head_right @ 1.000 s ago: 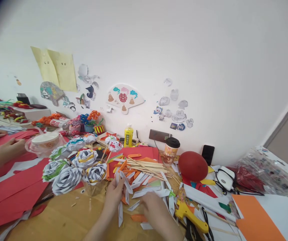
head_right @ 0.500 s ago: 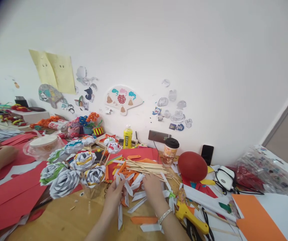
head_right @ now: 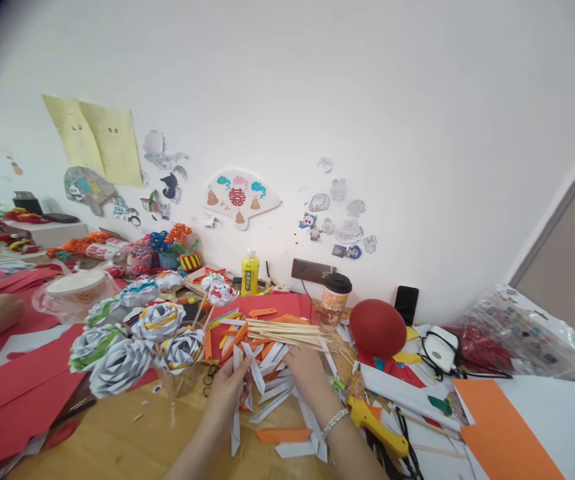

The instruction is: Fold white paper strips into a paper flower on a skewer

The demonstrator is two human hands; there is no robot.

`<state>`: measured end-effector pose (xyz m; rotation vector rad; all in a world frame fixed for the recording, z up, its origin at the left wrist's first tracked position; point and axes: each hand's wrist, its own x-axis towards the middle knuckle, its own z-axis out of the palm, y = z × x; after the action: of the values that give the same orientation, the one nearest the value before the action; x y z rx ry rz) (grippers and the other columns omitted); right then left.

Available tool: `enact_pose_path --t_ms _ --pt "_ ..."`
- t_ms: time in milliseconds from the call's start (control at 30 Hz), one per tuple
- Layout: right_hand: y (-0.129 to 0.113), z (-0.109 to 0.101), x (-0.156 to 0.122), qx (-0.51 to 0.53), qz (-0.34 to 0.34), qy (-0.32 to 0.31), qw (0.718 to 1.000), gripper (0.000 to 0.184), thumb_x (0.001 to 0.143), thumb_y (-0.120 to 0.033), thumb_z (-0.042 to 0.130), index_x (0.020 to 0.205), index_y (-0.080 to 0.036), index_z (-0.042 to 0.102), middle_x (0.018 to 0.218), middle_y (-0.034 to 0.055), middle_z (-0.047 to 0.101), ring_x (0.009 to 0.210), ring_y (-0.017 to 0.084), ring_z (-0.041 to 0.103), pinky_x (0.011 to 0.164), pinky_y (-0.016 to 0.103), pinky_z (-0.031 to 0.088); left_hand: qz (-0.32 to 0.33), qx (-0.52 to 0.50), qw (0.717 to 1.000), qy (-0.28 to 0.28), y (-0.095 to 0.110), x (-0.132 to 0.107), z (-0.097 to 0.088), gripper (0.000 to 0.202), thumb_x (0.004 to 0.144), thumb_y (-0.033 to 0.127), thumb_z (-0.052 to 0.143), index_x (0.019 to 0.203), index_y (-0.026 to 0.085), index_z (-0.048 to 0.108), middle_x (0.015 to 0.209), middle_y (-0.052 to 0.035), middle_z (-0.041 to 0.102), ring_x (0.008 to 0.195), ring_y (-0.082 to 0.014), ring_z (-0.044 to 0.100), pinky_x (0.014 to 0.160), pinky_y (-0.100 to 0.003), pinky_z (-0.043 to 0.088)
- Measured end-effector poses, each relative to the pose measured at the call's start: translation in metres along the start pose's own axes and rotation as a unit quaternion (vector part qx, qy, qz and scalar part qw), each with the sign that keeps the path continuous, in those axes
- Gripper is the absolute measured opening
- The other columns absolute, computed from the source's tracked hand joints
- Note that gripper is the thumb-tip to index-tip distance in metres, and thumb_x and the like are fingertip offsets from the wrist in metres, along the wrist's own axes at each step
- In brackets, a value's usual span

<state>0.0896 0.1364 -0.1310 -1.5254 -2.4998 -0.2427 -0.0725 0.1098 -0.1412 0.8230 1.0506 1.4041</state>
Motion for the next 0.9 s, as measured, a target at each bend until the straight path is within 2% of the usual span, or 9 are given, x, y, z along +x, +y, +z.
enact_pose_path --t_ms 200,400,600,733,833,900 --pt "0.002 0.011 0.007 -0.029 -0.002 0.006 1.0 0.016 0.083 -0.011 0.047 0.087 -0.015 0.062 0.089 0.0088 0.063 0.089 0.023 0.052 0.073 0.032 0.037 -0.003 0.041 0.999 0.002 0.009 -0.004 0.005 0.045 0.049 0.059 0.065 0.057 0.017 0.052 0.03 0.0076 0.042 0.026 -0.0057 0.033 0.029 -0.016 0.02" --pt "0.006 -0.005 0.01 -0.002 -0.001 0.047 0.999 0.009 0.079 -0.012 0.054 0.079 -0.016 0.062 0.083 0.0052 0.064 0.084 0.02 0.054 0.07 0.028 0.038 0.013 0.062 0.998 -0.008 0.011 -0.003 0.008 0.049 0.046 0.063 0.063 0.06 0.017 0.053 0.03 0.0079 0.042 0.024 -0.0053 0.029 0.027 -0.017 0.018" --pt "0.007 -0.026 -0.001 0.047 0.069 0.116 0.99 0.009 0.081 -0.016 0.051 0.084 -0.017 0.06 0.086 0.0022 0.063 0.084 0.014 0.054 0.072 0.022 0.038 0.036 0.07 0.997 -0.012 0.004 -0.001 0.007 0.049 0.047 0.063 0.063 0.057 0.016 0.052 0.03 0.0085 0.04 0.025 -0.0053 0.03 0.028 -0.017 0.02" --pt "0.01 -0.036 -0.009 0.04 0.119 0.143 0.982 0.018 0.084 -0.015 0.044 0.095 -0.016 0.058 0.093 0.0063 0.062 0.087 0.017 0.053 0.074 0.026 0.038 0.044 0.063 0.997 -0.001 0.001 0.001 0.004 0.047 0.049 0.06 0.064 0.061 0.016 0.052 0.034 0.009 0.041 0.028 -0.0054 0.033 0.03 -0.016 0.022" --pt "0.009 -0.034 -0.008 0.012 0.134 0.141 0.981 0.02 0.081 -0.01 0.045 0.096 -0.014 0.059 0.095 0.0115 0.06 0.091 0.023 0.05 0.076 0.032 0.035 0.05 0.06 0.997 0.006 -0.001 0.004 0.0 0.045 0.05 0.059 0.063 0.06 0.017 0.052 0.034 0.0092 0.041 0.027 -0.0058 0.033 0.03 -0.016 0.021" --pt "0.003 -0.026 -0.004 -0.002 0.107 0.117 0.987 0.017 0.08 -0.009 0.048 0.089 -0.015 0.062 0.092 0.0106 0.06 0.089 0.022 0.05 0.074 0.032 0.034 0.052 0.058 0.997 0.013 -0.002 0.005 -0.001 0.044 0.051 0.059 0.063 0.059 0.017 0.051 0.033 0.0094 0.04 0.027 -0.0057 0.031 0.03 -0.017 0.021"
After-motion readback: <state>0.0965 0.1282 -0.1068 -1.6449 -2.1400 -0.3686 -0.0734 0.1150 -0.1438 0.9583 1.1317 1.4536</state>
